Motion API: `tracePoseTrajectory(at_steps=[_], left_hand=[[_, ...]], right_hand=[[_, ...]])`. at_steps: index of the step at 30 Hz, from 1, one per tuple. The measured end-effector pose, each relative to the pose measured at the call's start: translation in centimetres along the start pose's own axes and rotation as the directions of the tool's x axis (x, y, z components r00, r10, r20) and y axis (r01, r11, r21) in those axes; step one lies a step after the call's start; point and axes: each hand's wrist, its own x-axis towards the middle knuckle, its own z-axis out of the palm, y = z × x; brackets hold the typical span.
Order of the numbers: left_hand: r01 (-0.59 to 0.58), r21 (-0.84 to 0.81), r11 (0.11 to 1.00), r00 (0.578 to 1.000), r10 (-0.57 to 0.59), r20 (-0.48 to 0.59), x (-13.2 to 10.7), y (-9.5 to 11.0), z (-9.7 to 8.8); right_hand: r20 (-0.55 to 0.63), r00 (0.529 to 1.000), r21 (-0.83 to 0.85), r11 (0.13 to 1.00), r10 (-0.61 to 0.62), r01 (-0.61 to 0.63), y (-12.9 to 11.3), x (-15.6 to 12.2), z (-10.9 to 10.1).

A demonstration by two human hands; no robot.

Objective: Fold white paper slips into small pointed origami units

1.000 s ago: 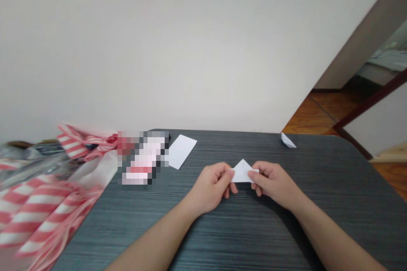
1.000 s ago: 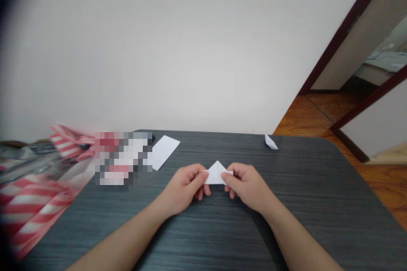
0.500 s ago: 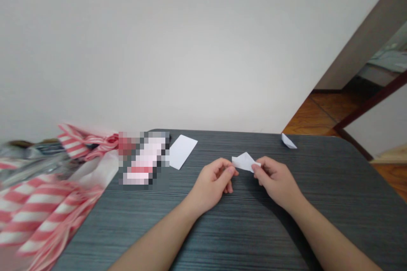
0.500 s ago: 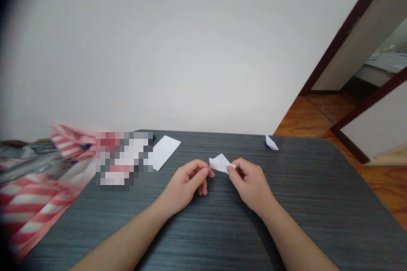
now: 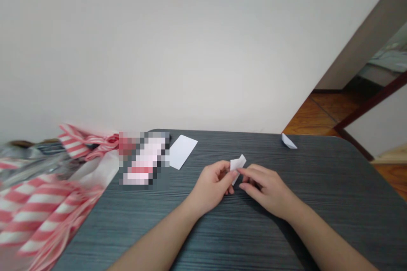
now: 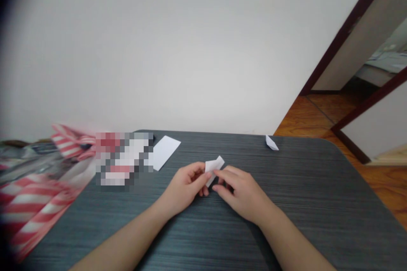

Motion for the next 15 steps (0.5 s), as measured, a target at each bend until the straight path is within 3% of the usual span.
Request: tracePoseTrajectory(at_steps=[7, 11, 15], left_hand=[[0.034, 0.113, 0.993, 0.999, -0.031, -0.022, -0.3, 0.6, -0.1], [0.012, 0.12, 0.993, 1.0, -0.014, 0.014, -0.4, 1.0, -0.1], [0.008, 0.122, 0.992, 1.0, -0.01, 0.018, -0.4, 0.9, -0.1]], right_hand=[[-0.287, 0.958, -0.021, 1.0, 0.007, -0.014, -0.3, 0.2, -0.6], [-0.181, 0.979, 0.079, 0.994, 0.094, -0.081, -0.4, 0.1, -0.5], [-0.154, 0.962, 0.149, 0.968, 0.226, -0.203, -0.2, -0.1, -0.1]])
